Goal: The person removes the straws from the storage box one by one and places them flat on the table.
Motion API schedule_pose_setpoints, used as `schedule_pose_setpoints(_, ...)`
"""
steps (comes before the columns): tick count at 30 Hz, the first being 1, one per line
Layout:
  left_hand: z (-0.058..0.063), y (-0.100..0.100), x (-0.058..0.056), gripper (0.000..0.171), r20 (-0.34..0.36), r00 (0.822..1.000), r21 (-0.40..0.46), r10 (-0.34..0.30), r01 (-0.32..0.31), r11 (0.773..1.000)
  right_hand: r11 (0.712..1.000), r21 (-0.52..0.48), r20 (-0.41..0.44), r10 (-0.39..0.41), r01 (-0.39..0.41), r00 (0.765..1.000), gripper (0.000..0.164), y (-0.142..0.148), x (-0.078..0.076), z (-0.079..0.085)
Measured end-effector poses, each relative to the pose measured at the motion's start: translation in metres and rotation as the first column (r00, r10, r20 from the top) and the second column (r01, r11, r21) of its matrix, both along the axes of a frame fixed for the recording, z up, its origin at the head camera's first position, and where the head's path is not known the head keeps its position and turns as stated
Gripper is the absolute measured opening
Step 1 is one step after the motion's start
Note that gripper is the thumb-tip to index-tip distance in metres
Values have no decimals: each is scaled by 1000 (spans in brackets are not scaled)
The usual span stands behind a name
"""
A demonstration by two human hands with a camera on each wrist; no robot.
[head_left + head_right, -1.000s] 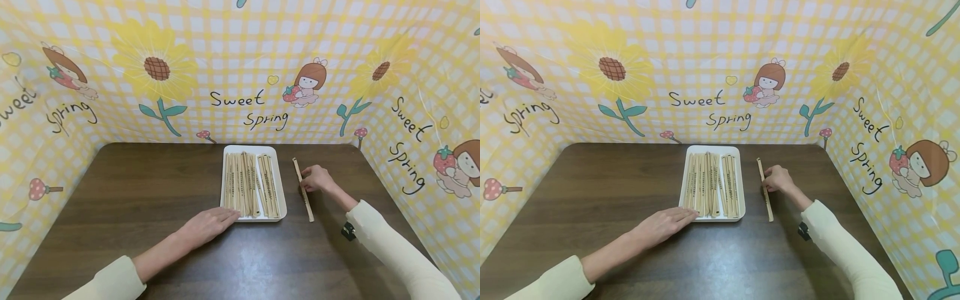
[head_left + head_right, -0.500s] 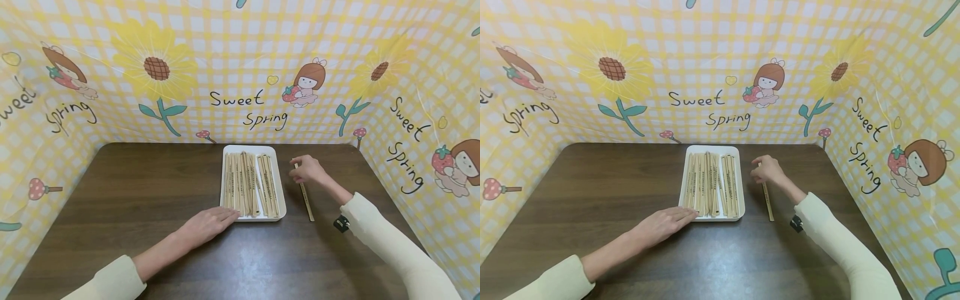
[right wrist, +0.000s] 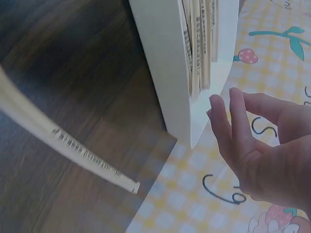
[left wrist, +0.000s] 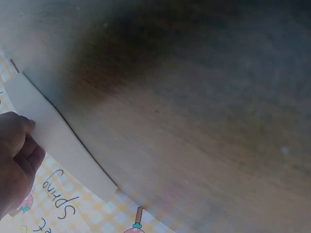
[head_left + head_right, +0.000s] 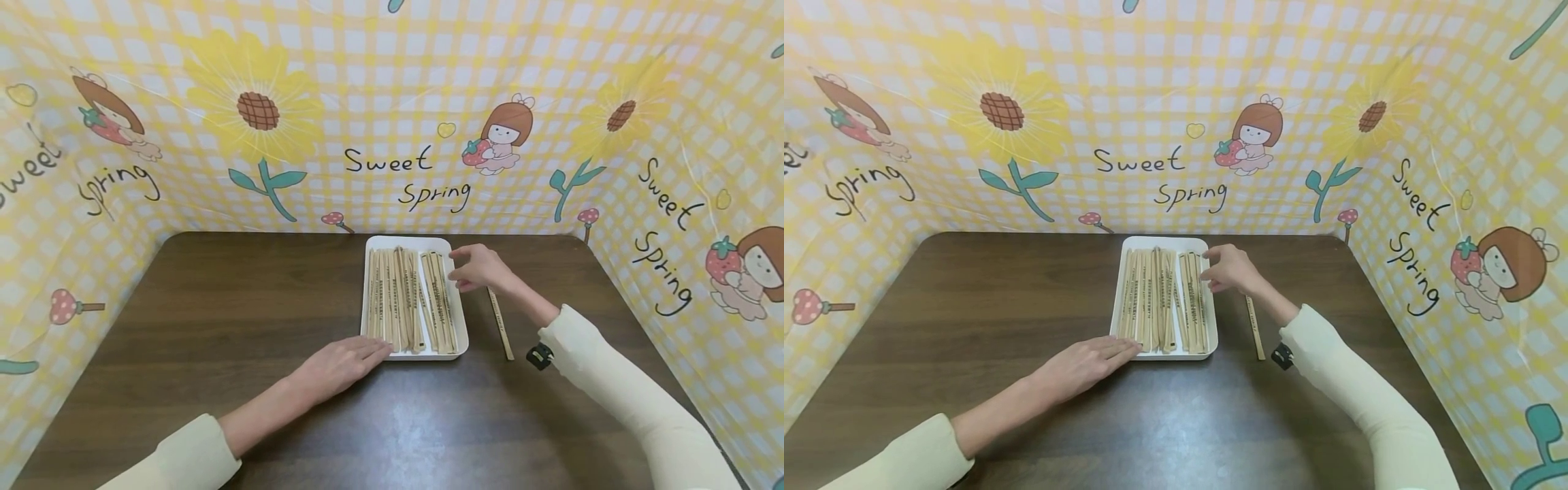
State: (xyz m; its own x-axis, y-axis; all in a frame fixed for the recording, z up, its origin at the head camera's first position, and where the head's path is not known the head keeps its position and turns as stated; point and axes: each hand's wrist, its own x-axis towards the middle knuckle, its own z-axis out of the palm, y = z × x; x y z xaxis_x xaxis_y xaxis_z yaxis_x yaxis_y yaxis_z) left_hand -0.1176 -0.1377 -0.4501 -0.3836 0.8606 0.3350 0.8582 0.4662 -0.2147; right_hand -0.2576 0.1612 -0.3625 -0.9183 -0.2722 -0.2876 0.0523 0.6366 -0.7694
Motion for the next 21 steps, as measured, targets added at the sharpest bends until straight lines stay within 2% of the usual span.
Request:
schedule_pose_setpoints(7, 0, 0, -1, 44, 5, 1000, -6, -1, 1, 1000, 1000, -27, 15, 3, -3, 1000, 56, -18, -1, -7)
schedule_pose_setpoints(13, 0, 0, -1, 43, 14, 1000, -1, -8, 8, 1000, 999, -42, 39, 16, -14, 999, 59, -26, -4, -19)
schedule_pose_setpoints(21, 1, 1, -1, 44, 25, 1000, 5, -4, 4, 1000, 998, -63, 69, -10, 14, 998, 59, -36, -3, -29)
